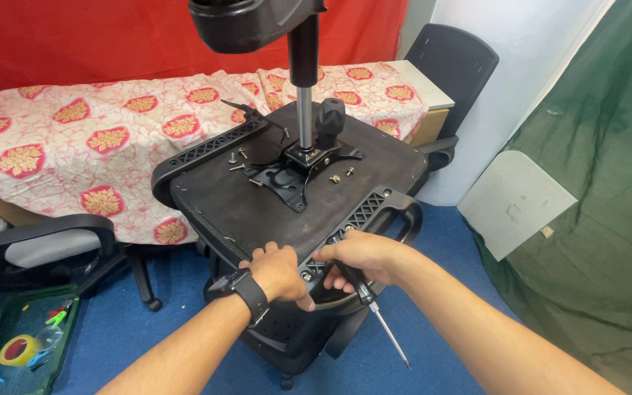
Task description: The person uses a screwdriver to remove multiple screws from the underside of an office chair seat. They loosen and remove screws from the central mounting bracket and the armrest attachments, placing the removed screws on the seat surface.
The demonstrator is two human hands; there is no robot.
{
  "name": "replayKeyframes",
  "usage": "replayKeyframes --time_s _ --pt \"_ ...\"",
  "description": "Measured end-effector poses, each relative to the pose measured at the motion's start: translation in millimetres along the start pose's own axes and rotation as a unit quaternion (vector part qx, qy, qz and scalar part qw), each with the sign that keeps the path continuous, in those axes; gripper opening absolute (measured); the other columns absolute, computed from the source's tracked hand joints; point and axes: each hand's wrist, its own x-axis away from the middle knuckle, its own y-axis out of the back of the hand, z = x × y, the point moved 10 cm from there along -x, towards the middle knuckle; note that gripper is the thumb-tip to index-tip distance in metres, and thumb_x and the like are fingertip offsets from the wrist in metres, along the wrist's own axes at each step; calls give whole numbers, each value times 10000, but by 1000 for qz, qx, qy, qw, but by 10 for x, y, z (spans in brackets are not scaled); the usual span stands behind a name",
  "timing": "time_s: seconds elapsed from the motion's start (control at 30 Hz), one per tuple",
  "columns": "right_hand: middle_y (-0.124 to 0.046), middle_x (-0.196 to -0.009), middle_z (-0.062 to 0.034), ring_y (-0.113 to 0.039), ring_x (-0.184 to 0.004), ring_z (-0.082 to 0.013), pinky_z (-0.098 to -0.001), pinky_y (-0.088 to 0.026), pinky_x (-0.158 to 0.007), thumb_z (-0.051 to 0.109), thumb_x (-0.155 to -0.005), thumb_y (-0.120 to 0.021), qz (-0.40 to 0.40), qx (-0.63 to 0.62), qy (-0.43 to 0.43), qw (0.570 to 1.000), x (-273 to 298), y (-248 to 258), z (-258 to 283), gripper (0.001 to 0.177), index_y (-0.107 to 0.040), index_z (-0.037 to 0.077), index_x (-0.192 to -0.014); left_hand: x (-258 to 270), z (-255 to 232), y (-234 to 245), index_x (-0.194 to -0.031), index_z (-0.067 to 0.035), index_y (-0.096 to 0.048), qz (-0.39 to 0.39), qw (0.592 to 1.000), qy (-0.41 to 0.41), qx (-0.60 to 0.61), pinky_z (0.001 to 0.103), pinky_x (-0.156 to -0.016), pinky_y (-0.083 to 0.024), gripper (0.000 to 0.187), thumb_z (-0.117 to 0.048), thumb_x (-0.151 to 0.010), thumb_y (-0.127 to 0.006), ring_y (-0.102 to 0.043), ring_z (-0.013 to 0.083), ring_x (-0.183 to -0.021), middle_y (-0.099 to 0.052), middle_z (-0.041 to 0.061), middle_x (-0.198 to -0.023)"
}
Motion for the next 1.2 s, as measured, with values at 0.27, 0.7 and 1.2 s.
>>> replayKeyframes --time_s 0.27,0.7,1.2 --pt "-682 -809 -130 -662 -669 -196 -335 -579 -610 148 -925 -702 -2 -80 98 992 244 -143 459 287 -590 -47 -1104 131 338 28 -1315 -42 -646 -60 994 -10 87 433 -999 -574 772 -306 -647 -932 -675 338 -1236 -649 138 -1365" --pt "-609 -1009 -50 -667 -932 -140 -301 -583 -824 -65 -898 -653 -150 -62 460 873 828 -313 1453 405 -447 88 -1211 143 714 83 -1346 -34 -543 -103 991 -31 85 425 -1020 -540 834 -294 -664 -946 -622 345 -1270 -569 160 -1397" --pt "-638 -998 -31 -618 -863 -77 -252 -536 -704 21 -914 -682 -171 25 479 861 871 -656 1502 334 -455 84 -1149 142 988 94 -1399 -60 -489 -117 987 -5 112 456 -1049 -506 852 -279 -701 -926 -599 357 -1294 -495 144 -1455"
